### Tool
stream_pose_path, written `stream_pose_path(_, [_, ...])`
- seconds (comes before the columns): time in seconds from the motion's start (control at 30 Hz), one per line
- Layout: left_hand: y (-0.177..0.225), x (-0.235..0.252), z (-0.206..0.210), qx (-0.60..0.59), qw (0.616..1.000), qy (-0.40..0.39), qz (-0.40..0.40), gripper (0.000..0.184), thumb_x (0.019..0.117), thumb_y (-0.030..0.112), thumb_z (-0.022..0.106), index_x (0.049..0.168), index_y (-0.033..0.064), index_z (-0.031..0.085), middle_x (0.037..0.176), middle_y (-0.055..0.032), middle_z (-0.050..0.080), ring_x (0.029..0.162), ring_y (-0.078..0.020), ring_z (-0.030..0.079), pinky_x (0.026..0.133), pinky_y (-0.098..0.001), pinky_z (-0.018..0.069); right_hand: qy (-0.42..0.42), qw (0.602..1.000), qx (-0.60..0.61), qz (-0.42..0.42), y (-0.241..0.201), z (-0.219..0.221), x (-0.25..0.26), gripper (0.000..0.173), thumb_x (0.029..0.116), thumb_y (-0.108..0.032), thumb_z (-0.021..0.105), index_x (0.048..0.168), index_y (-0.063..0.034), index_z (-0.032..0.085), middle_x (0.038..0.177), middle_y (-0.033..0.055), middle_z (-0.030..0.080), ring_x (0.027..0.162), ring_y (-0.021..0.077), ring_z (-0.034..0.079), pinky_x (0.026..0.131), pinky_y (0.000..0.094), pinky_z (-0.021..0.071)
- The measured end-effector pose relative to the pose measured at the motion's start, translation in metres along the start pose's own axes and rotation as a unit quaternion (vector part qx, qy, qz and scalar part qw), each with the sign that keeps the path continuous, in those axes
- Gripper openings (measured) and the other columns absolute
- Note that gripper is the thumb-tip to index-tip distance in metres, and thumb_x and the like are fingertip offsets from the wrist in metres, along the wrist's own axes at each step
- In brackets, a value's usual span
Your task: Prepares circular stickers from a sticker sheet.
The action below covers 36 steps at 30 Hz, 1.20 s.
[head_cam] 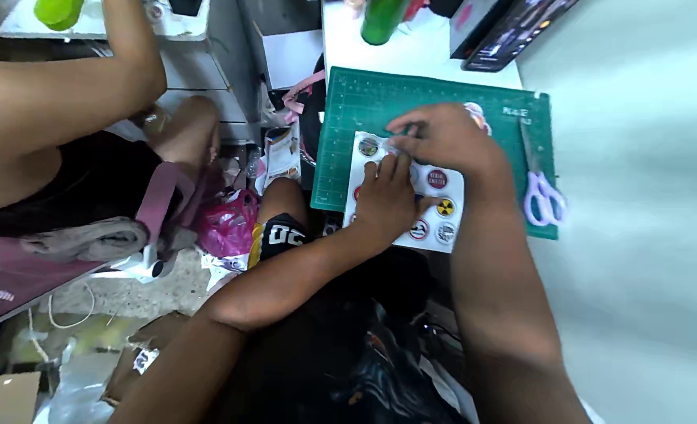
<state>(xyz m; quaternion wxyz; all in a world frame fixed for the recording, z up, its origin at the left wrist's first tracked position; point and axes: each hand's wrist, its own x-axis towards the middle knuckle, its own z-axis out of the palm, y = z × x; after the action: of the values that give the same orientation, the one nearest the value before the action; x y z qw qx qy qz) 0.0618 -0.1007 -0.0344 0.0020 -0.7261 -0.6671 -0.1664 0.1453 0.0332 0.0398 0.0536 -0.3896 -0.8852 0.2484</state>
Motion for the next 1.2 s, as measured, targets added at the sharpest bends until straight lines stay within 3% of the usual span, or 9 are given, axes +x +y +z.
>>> stream_pose_path(0.2, [0.004, 0.000, 0.000, 0.012, 0.999, -0.034, -0.022, 0.085, 0.0992, 0.073, 0.035, 0.142, 0.0026, 0.057, 0.148, -0.0127, 0.052, 0.129, -0.0313, 0.052, 0.103, -0.0543, 0.0390, -0.077, 0.995, -0.051, 0.023, -0.010, 0.001, 0.020, 0.023, 0.0934, -0.034, 0.077, 0.109, -0.0166, 0.078, 0.096, 0.0041, 0.075, 0.089, 0.0240, 0.070, 0.084, 0.0561, 0.0557])
stream_pose_path(0.33, [0.006, -0.004, 0.005, 0.016, 0.999, -0.033, -0.027, 0.092, 0.0986, 0.075, 0.027, 0.151, 0.0029, 0.049, 0.154, -0.0128, 0.049, 0.134, -0.0324, 0.050, 0.107, -0.0556, 0.0379, -0.095, 0.993, -0.066, 0.036, -0.015, 0.000, 0.026, 0.019, 0.0933, -0.031, 0.078, 0.106, -0.0170, 0.079, 0.095, 0.0038, 0.075, 0.089, 0.0232, 0.070, 0.084, 0.0551, 0.0566])
stream_pose_path(0.5, [0.008, -0.003, 0.004, 0.014, 0.998, -0.045, -0.029, 0.091, 0.0991, 0.074, 0.028, 0.149, 0.0015, 0.050, 0.155, -0.0130, 0.048, 0.137, -0.0325, 0.048, 0.107, -0.0573, 0.0363, -0.110, 0.993, -0.030, 0.034, -0.016, -0.002, 0.025, 0.016, 0.0941, -0.028, 0.078, 0.105, -0.0174, 0.080, 0.088, 0.0011, 0.075, 0.078, 0.0158, 0.071, 0.078, 0.0450, 0.0598])
stream_pose_path(0.6, [0.008, -0.002, 0.002, 0.011, 0.998, -0.059, -0.031, 0.089, 0.1001, 0.073, 0.029, 0.150, 0.0016, 0.049, 0.155, -0.0134, 0.047, 0.139, -0.0327, 0.046, 0.109, -0.0575, 0.0355, -0.114, 0.993, -0.013, 0.030, -0.015, -0.002, 0.024, 0.014, 0.0951, -0.026, 0.076, 0.106, -0.0177, 0.080, 0.086, 0.0012, 0.074, 0.074, 0.0152, 0.069, 0.076, 0.0441, 0.0587])
stream_pose_path(0.7, [0.008, -0.002, 0.002, 0.012, 0.998, -0.052, -0.032, 0.088, 0.0993, 0.073, 0.031, 0.149, 0.0028, 0.051, 0.152, -0.0127, 0.050, 0.136, -0.0323, 0.048, 0.106, -0.0562, 0.0372, -0.099, 0.995, -0.005, 0.026, -0.010, -0.003, 0.022, 0.016, 0.1010, -0.024, 0.068, 0.112, -0.0175, 0.079, 0.091, 0.0030, 0.075, 0.079, 0.0163, 0.070, 0.079, 0.0447, 0.0598])
stream_pose_path(0.77, [0.007, -0.003, 0.001, 0.013, 0.998, -0.057, -0.030, 0.089, 0.0996, 0.073, 0.030, 0.151, 0.0033, 0.048, 0.156, -0.0125, 0.047, 0.138, -0.0327, 0.047, 0.106, -0.0573, 0.0369, -0.063, 0.998, 0.000, 0.018, -0.001, -0.006, 0.018, 0.022, 0.1053, -0.020, 0.059, 0.117, -0.0150, 0.077, 0.101, 0.0067, 0.075, 0.091, 0.0213, 0.072, 0.088, 0.0509, 0.0571])
stream_pose_path(0.87, [0.005, -0.004, 0.000, 0.016, 0.997, -0.063, -0.028, 0.089, 0.0997, 0.073, 0.030, 0.154, 0.0043, 0.045, 0.158, -0.0123, 0.044, 0.139, -0.0333, 0.046, 0.107, -0.0572, 0.0370, -0.025, 0.999, -0.005, 0.042, 0.018, -0.010, 0.009, 0.021, 0.1048, -0.014, 0.057, 0.114, -0.0134, 0.076, 0.104, 0.0087, 0.075, 0.097, 0.0257, 0.071, 0.092, 0.0564, 0.0548])
stream_pose_path(1.07, [0.003, -0.004, 0.003, 0.024, 0.998, -0.051, -0.021, 0.089, 0.0998, 0.073, 0.027, 0.153, 0.0042, 0.045, 0.154, -0.0143, 0.048, 0.134, -0.0349, 0.049, 0.104, -0.0564, 0.0387, -0.029, 0.997, 0.050, 0.044, 0.034, 0.000, -0.005, 0.019, 0.0968, -0.011, 0.069, 0.112, -0.0183, 0.078, 0.097, 0.0037, 0.075, 0.074, 0.0177, 0.067, 0.074, 0.0472, 0.0572])
stream_pose_path(1.2, [0.002, -0.002, 0.005, 0.027, 0.999, -0.038, -0.018, 0.089, 0.0989, 0.073, 0.031, 0.153, 0.0040, 0.046, 0.151, -0.0144, 0.050, 0.131, -0.0353, 0.050, 0.101, -0.0572, 0.0395, -0.026, 0.997, 0.020, 0.066, 0.030, 0.002, -0.004, 0.018, 0.0951, -0.014, 0.073, 0.109, -0.0215, 0.080, 0.098, 0.0010, 0.075, 0.078, 0.0186, 0.068, 0.078, 0.0518, 0.0562])
